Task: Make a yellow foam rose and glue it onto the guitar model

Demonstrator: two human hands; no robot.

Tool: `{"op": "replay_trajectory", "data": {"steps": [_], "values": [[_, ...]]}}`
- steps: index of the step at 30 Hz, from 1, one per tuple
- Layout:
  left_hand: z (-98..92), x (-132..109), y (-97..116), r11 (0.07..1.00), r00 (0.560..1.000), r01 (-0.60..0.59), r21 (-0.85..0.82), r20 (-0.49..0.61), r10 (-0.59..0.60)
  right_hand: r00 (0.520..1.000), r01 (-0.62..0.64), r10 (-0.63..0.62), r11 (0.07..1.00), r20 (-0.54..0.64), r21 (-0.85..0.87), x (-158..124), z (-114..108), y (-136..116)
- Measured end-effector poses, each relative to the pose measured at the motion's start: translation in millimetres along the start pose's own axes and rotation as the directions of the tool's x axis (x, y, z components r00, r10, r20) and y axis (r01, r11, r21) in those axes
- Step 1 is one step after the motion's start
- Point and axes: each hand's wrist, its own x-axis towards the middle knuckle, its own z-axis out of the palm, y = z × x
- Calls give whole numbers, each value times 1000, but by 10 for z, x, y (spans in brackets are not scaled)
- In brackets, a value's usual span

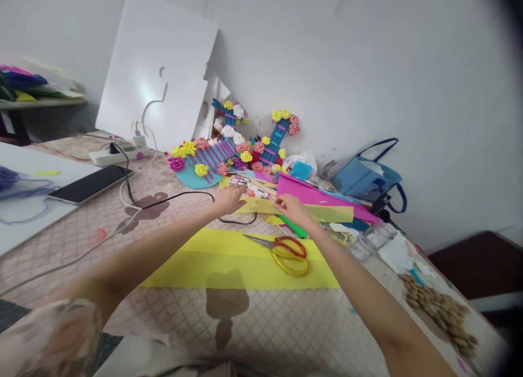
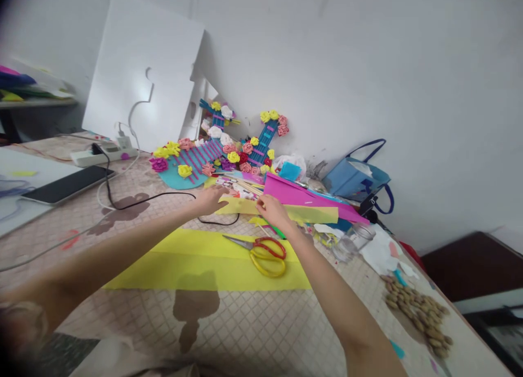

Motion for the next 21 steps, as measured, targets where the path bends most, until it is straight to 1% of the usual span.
{"op": "replay_trajectory", "data": {"steps": [2, 4, 6, 9, 11, 13, 17, 21], "values": [[97, 116, -22, 999, 999, 37, -6, 6, -37, 1000, -8, 8, 1000, 10, -2, 212, 111, 19], [171, 164, -41, 997, 997, 71, -18, 19, -71, 999, -22, 22, 1000, 31, 2, 356, 209, 25], [223, 165, -57, 994, 994, 102, -47, 39, -100, 997, -54, 54, 999, 50, 1, 445, 281, 12], [271, 105, -59, 986, 990, 118, -118, 86, -108, 988, -146, 147, 989, 56, -18, 527, 361, -49], [291, 32, -31, 980, 990, 104, -168, 112, -85, 973, -222, 224, 974, 53, -34, 571, 412, -113], [302, -55, 22, 974, 992, 84, -211, 115, -61, 954, -291, 293, 956, 57, -40, 612, 467, -182], [290, -227, 160, 959, 998, 25, -284, 59, -9, 919, -383, 383, 924, 93, -14, 673, 566, -285], [252, -342, 280, 940, 997, -63, -336, 28, 77, 885, -455, 446, 889, 134, 48, 712, 625, -305]]}}
